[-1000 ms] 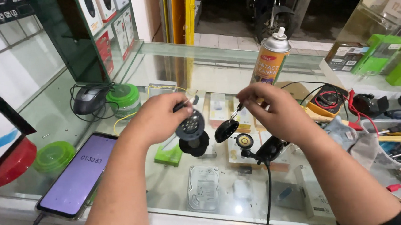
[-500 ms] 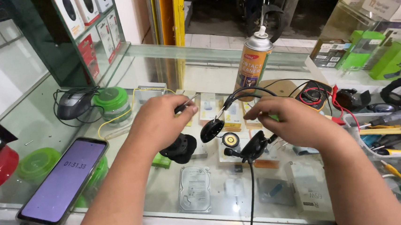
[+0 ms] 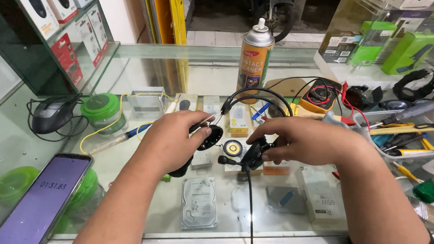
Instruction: The person uses a small screwdriver to unscrew and remove the earcup from a pair of black over-ear headphones. They then reattach the earcup and tighten the screw to secure it back in place.
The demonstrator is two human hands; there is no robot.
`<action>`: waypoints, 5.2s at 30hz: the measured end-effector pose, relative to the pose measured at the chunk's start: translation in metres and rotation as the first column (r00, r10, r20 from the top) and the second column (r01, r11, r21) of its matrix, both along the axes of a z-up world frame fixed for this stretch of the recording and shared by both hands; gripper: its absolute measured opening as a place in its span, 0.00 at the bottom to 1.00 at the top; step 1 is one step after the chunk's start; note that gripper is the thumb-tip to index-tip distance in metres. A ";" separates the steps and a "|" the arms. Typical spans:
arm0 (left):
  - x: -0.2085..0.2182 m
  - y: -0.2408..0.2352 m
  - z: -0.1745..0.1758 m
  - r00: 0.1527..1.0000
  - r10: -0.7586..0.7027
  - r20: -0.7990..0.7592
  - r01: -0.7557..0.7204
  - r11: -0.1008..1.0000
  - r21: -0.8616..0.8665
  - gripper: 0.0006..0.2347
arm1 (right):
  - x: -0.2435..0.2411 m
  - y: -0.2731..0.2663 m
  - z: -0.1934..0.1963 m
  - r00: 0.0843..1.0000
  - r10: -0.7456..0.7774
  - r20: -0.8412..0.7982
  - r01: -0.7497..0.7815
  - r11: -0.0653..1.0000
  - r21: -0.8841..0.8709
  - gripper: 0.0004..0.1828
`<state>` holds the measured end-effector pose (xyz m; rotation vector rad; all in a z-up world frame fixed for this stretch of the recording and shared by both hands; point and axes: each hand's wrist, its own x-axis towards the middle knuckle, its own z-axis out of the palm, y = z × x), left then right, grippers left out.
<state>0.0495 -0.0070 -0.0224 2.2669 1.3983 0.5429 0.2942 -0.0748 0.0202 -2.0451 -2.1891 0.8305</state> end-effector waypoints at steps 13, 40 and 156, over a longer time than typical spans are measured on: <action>0.023 -0.061 -0.013 0.907 -0.077 -0.414 0.353 0.676 0.646 0.40 | -0.006 0.002 0.003 0.970 -0.070 -0.232 0.058 0.996 -0.061 0.23; -0.003 -0.039 0.018 0.980 -0.198 0.030 0.200 0.976 -0.084 0.06 | 0.025 0.006 -0.010 0.919 0.127 -0.373 -0.112 0.992 0.061 0.24; -0.036 -0.132 -0.077 0.823 0.159 0.545 -0.407 0.835 0.371 0.05 | -0.074 -0.002 -0.074 0.484 0.515 -0.707 -0.228 0.855 0.467 0.23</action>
